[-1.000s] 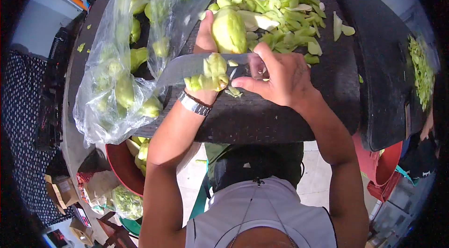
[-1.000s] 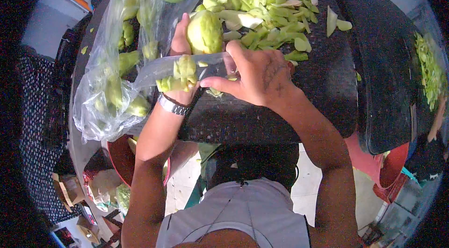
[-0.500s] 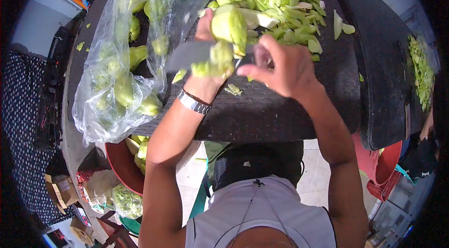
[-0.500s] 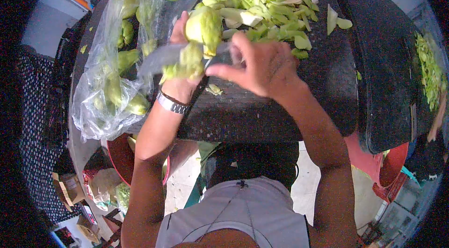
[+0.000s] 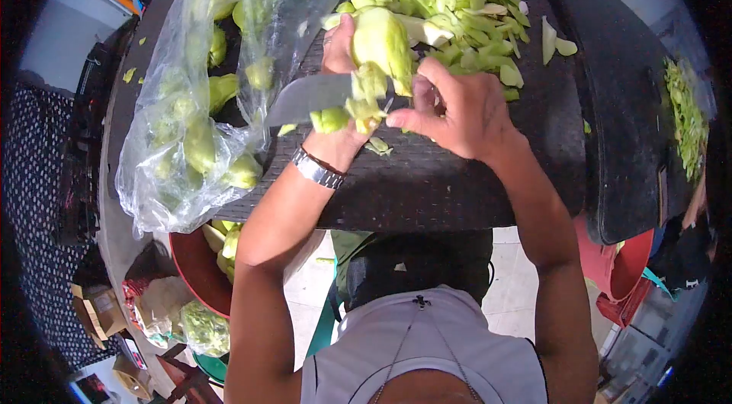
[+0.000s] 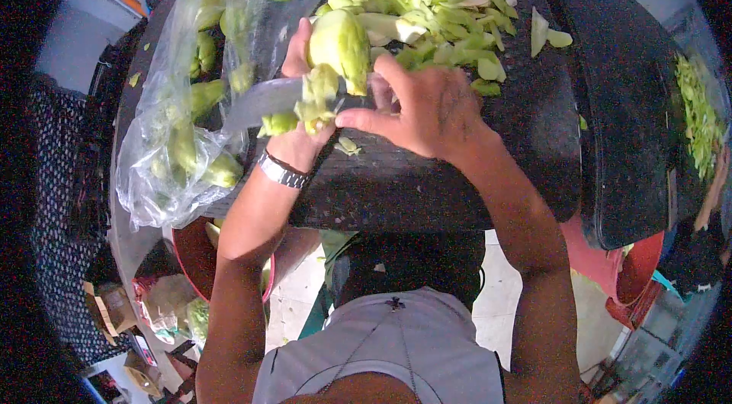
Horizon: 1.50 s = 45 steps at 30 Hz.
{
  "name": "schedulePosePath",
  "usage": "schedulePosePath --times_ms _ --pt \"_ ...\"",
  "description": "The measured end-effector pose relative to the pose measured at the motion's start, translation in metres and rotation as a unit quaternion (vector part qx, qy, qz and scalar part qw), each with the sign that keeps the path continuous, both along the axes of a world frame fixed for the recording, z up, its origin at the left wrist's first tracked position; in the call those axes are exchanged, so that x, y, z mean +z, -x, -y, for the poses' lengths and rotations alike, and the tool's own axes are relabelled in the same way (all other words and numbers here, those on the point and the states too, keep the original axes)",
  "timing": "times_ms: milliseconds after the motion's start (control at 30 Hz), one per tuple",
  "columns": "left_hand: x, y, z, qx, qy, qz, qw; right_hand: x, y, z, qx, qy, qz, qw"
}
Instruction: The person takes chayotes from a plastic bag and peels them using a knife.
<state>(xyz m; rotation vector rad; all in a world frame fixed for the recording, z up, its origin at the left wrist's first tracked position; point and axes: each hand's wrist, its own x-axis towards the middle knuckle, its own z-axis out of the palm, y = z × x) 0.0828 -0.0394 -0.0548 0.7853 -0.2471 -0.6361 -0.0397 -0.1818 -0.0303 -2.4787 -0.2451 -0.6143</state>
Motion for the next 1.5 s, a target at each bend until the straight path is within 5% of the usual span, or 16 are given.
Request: schedulePosePath --times_ms 400,500,667,1000,1300,1500 --pt "0.002 0.009 -0.004 0.025 0.012 -0.039 0.999 -0.005 -0.005 0.012 -0.082 -0.008 -0.037 0.996" --pt "0.010 0.009 0.001 0.074 0.008 -0.041 0.996 -0.006 -0.011 0.030 -0.189 -0.056 -0.093 0.976" --pt "0.031 0.009 -0.003 0.030 -0.029 -0.062 0.997 -0.001 -0.014 0.066 -0.226 -0.315 -0.231 0.893" --pt "0.003 0.009 -0.001 -0.018 -0.008 -0.079 0.997 -0.006 -0.001 -0.004 -0.079 -0.044 -0.047 0.995" --pt "0.006 0.013 0.000 -0.016 -0.021 -0.080 0.996 -0.011 -0.009 0.021 -0.123 0.008 0.015 0.992" --pt "0.017 0.022 0.000 0.026 -0.071 0.000 0.997 0.004 -0.007 0.026 -0.111 -0.072 -0.037 0.990"
